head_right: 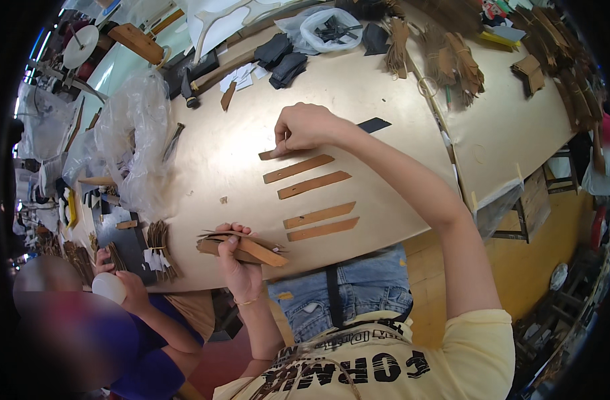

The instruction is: The person sorts and arranges small leather strips and black leather pieces on a worktable. They separate bundles, lay out individual strips in rows, and handle black pieces, organizing them into groups.

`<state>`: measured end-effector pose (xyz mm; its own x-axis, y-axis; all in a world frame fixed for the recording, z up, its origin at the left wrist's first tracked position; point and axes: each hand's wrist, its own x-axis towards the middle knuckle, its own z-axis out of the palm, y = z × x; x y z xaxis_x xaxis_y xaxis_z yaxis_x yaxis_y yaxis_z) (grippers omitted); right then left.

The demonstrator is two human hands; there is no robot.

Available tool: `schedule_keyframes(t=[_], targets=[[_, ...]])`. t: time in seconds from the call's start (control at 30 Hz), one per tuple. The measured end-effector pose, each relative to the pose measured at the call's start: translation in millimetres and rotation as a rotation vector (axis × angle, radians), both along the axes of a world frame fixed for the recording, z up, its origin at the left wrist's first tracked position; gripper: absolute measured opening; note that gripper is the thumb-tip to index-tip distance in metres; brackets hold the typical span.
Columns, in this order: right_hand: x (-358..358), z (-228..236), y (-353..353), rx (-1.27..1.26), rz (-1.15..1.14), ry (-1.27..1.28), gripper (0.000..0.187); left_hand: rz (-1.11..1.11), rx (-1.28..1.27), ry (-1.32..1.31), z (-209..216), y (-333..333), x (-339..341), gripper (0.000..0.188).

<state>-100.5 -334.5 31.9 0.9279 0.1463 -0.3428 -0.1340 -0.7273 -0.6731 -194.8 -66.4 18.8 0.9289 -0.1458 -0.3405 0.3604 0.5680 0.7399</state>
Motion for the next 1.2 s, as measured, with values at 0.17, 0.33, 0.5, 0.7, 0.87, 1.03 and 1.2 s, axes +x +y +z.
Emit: schedule_keyframes(t=[0.17,0.33,0.5,0.7,0.87,1.03,1.2], targets=[[-5.8,-23.9,-8.3,0.168,-0.097,-0.317,0.029,-0.067,0.044,0.081,7.1,-31.1,0.6,0.030],[-22.6,-26.0,-28.3,0.073,-0.164,-0.391,0.019,-0.135,-0.004,0.078,10.4,-60.2,10.0,0.028],[-44.4,-26.2,-20.0,-0.063,-0.064,-0.442,0.015,-0.207,-0.034,0.059,9.4,-71.6,14.8,0.027],[-2.9,-31.8,2.9,0.042,-0.174,-0.478,0.021,-0.236,0.000,-0.006,10.3,-54.6,19.9,0.026],[23.4,-25.4,22.1,-0.194,-0.045,-0.440,0.020,-0.139,0.023,0.000,19.2,-23.8,17.4,0.030],[14.7,-39.5,21.1,-0.150,-0.168,-0.448,0.020,-0.044,-0.015,0.040,12.1,-5.6,14.1,0.033],[-63.9,-30.6,-58.9,0.115,-0.601,-0.594,0.018,-0.038,-0.063,0.046,9.6,4.5,9.7,0.037]])
